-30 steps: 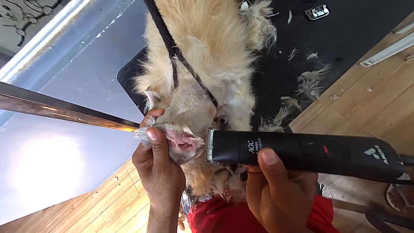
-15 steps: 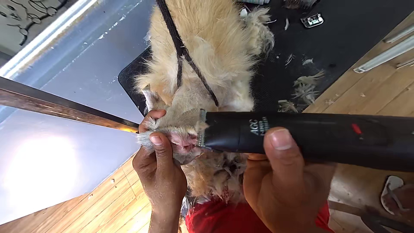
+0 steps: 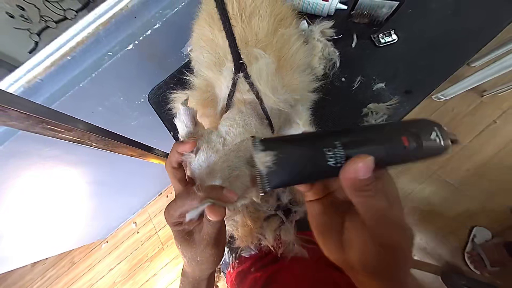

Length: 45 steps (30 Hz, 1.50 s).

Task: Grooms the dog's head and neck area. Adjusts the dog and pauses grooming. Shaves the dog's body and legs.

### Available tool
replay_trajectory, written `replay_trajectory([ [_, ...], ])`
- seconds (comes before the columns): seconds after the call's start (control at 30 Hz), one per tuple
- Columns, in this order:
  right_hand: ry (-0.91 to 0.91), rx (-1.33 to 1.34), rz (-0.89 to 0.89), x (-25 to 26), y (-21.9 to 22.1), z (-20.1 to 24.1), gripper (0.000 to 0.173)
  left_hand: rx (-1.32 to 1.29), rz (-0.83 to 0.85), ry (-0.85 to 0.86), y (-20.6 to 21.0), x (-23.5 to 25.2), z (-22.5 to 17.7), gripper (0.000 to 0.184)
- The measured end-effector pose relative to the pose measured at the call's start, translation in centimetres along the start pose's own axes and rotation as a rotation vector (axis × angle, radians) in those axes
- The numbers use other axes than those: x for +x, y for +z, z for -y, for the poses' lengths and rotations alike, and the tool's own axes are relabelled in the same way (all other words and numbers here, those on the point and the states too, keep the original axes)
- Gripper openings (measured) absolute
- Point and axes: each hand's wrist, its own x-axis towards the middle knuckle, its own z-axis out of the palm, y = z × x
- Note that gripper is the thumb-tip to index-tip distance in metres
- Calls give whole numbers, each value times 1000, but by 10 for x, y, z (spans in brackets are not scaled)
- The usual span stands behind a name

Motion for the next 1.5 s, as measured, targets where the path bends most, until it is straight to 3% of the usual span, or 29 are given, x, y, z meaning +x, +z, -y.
replay_trajectory([
  [0.17,-100,-165,270,24,-45,18,53,-84,93,52,-14,-4,8,8],
  [0.27,-175,-236,320,27,-54,18,66,-94,126,50,-17,-3,11,9],
  [0.4,-272,-190,370,25,-46,0,67,-108,149,48,-18,-2,11,9],
  [0.63,18,-48,444,4,-46,-3,57,49,176,112,-21,-2,9,9],
  [0.7,4,-97,392,11,-51,3,54,197,127,153,-19,-12,7,10],
  [0.8,-71,-206,334,27,-55,11,57,455,-106,150,-12,-34,9,6],
  [0.93,-142,-349,377,44,-43,15,66,288,-343,-17,1,-51,24,10],
  [1.03,-215,-462,525,56,-23,13,70,141,-412,-79,12,-53,32,13],
  [1.23,-465,-606,998,97,41,3,68,44,-463,-75,20,-40,33,9],
  [1.5,-307,-972,1225,110,87,-16,55,-12,-532,-55,2,-36,45,5],
])
